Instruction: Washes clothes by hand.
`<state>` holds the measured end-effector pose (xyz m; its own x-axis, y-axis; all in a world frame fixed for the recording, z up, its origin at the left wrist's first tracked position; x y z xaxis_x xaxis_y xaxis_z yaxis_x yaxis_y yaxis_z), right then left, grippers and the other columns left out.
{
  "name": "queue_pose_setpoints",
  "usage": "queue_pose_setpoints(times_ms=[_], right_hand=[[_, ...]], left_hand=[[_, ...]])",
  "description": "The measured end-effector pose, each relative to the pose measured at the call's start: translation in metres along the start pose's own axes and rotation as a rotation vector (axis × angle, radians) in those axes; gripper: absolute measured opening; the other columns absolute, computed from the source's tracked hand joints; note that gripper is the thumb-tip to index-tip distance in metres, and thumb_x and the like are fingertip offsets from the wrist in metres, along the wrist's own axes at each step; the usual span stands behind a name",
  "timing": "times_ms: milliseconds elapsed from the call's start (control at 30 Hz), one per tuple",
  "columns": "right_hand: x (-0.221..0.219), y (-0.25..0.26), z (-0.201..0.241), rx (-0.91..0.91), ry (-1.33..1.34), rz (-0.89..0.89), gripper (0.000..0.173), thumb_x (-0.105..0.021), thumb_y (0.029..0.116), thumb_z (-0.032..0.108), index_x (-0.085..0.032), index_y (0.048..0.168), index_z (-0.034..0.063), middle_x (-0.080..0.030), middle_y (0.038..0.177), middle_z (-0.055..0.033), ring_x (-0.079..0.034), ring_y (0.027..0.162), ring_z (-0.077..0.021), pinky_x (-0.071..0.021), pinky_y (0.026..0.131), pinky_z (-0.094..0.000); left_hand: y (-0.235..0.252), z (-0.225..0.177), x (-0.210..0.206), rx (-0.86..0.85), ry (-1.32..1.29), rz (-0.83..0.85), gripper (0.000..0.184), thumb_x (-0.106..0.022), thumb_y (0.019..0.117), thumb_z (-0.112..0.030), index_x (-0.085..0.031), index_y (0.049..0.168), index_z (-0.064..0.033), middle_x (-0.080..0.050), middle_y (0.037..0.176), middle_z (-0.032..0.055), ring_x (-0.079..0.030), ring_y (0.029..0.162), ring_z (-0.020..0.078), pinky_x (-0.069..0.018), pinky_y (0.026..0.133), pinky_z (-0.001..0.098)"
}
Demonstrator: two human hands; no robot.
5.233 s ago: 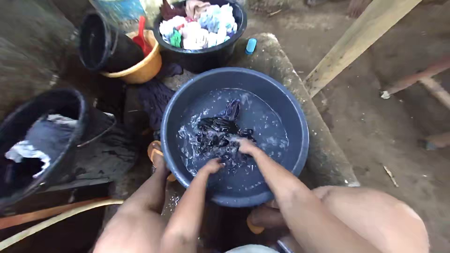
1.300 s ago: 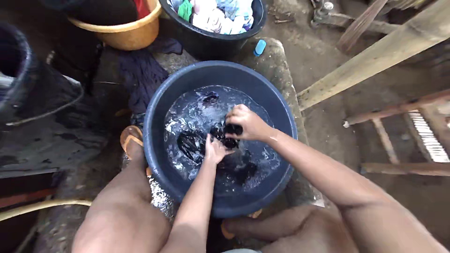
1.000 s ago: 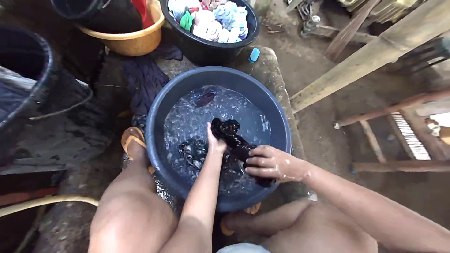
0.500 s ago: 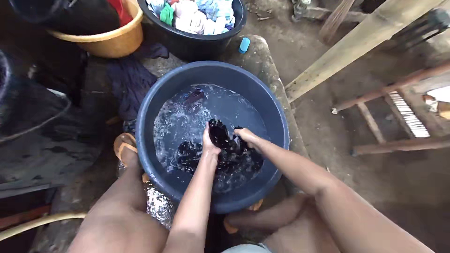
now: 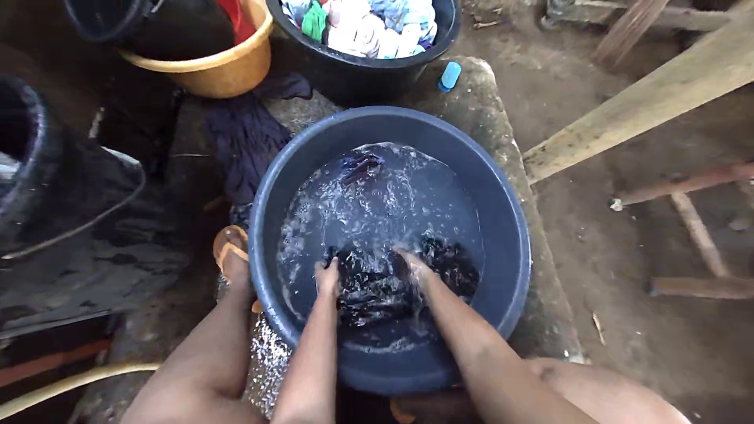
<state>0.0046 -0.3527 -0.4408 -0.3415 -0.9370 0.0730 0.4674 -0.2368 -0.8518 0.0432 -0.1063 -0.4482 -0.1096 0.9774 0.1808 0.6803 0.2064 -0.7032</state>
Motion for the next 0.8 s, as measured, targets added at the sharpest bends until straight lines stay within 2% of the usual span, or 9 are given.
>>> queue_pose_setpoints(times_ms=[100, 200, 300, 367, 433, 500, 533, 633, 800], right_hand=[[-0.005, 0.015, 0.033, 0.014, -0.044, -0.09, 0.057, -0.058, 0.1051, 0.034, -0.043, 0.151, 0.0032, -0.052, 0.143, -0.0253, -0.054, 0.126, -0.0373, -0.0469, 0.101, -0.0581], [-0.032, -0.006, 0.119, 0.332, -0.351, -0.104, 0.057, -0.075, 0.0952, 0.028, -0.055, 0.14, -0.0007, -0.06, 0.136, -0.0256, -0.06, 0.125, -0.0355, -0.0487, 0.106, -0.0522], [-0.072, -0.076, 0.187, 0.822, -0.919, 0.04, 0.057, -0.081, 0.0898, 0.034, -0.065, 0.13, -0.0022, -0.061, 0.135, -0.0264, -0.057, 0.129, -0.0401, -0.0439, 0.111, -0.0564], [-0.09, -0.15, 0.201, 1.286, -1.2, 0.162, 0.049, -0.084, 0.0844, 0.035, -0.072, 0.12, 0.0035, -0.064, 0.128, -0.0226, -0.059, 0.124, -0.0387, -0.0463, 0.107, -0.054], [-0.09, -0.229, 0.196, 1.71, -1.379, 0.324, 0.039, -0.086, 0.08, 0.024, -0.075, 0.114, 0.0088, -0.067, 0.122, -0.0191, -0.059, 0.121, -0.0404, -0.0494, 0.103, -0.0562], [-0.076, -0.296, 0.177, 2.013, -1.542, 0.499, 0.03, -0.075, 0.0843, 0.004, -0.073, 0.114, 0.0107, -0.069, 0.121, -0.0171, -0.062, 0.119, -0.0439, -0.0521, 0.098, -0.0611], [-0.065, -0.322, 0.165, 2.118, -1.637, 0.541, 0.025, -0.065, 0.0924, 0.001, -0.072, 0.114, 0.0118, -0.07, 0.123, -0.0144, -0.064, 0.119, -0.0419, -0.0531, 0.098, -0.0596], [-0.03, -0.365, 0.136, 2.253, -1.813, 0.561, 0.025, -0.057, 0.098, 0.001, -0.073, 0.108, 0.0167, -0.071, 0.126, -0.0074, -0.065, 0.121, -0.0334, -0.0541, 0.098, -0.0532], [0.029, -0.379, 0.152, 2.042, -1.134, 0.224, 0.035, -0.079, 0.0829, 0.031, -0.075, 0.113, 0.0129, -0.066, 0.123, -0.023, -0.061, 0.12, -0.0396, -0.049, 0.105, -0.0509]], left_hand=[[-0.009, 0.006, -0.005, 0.099, -0.024, 0.032, 0.076, -0.064, 0.1011, -0.015, -0.018, 0.16, -0.0008, -0.043, 0.151, 0.0305, -0.052, 0.131, 0.0402, -0.0476, 0.104, 0.0544], [-0.022, 0.01, -0.017, 0.203, -0.025, 0.125, 0.05, -0.058, 0.1051, -0.02, -0.042, 0.148, 0.0026, -0.057, 0.132, 0.0285, -0.059, 0.112, 0.0368, -0.0507, 0.092, 0.0533], [-0.04, -0.013, -0.041, 0.044, -0.149, 0.278, 0.065, -0.055, 0.1021, -0.003, -0.025, 0.16, -0.0073, -0.044, 0.152, 0.0269, -0.053, 0.13, 0.0384, -0.0489, 0.101, 0.0556], [-0.057, -0.048, -0.053, -0.042, -0.345, 0.426, 0.067, -0.044, 0.1014, 0.001, -0.02, 0.162, -0.0166, -0.045, 0.149, 0.0215, -0.057, 0.119, 0.033, -0.0539, 0.089, 0.0513], [-0.086, -0.094, -0.049, 0.001, -0.697, 0.514, 0.043, -0.021, 0.1096, -0.025, -0.042, 0.145, -0.0124, -0.06, 0.126, 0.019, -0.063, 0.104, 0.0334, -0.0545, 0.078, 0.0552], [-0.118, -0.136, -0.036, 0.018, -0.903, 0.517, 0.063, -0.01, 0.1072, -0.055, -0.053, 0.125, -0.012, -0.068, 0.103, 0.0099, -0.068, 0.089, 0.0224, -0.0573, 0.071, 0.0449], [-0.132, -0.153, -0.031, -0.01, -0.953, 0.591, 0.079, -0.006, 0.1029, -0.069, -0.05, 0.138, -0.0127, -0.068, 0.112, 0.0088, -0.067, 0.098, 0.0201, -0.0574, 0.08, 0.0427], [-0.15, -0.183, -0.038, -0.041, -1.001, 0.737, 0.099, -0.009, 0.0917, -0.085, -0.051, 0.138, -0.0089, -0.072, 0.111, 0.0168, -0.072, 0.096, 0.0291, -0.0617, 0.077, 0.0471], [-0.191, -0.218, -0.035, -0.162, -1.009, 0.769, 0.049, -0.032, 0.1087, -0.051, -0.054, 0.128, -0.0113, -0.07, 0.108, 0.0109, -0.07, 0.097, 0.0242, -0.0607, 0.079, 0.0435]])
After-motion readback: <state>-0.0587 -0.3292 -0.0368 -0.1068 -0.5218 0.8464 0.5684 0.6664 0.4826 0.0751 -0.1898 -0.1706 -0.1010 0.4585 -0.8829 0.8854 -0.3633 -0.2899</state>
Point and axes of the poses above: each hand's wrist, its own y-axis towards the middle knuckle, its own x-axis out of the back of the hand, z = x × y, the point moved 5 cm from there along y, towards the middle knuckle
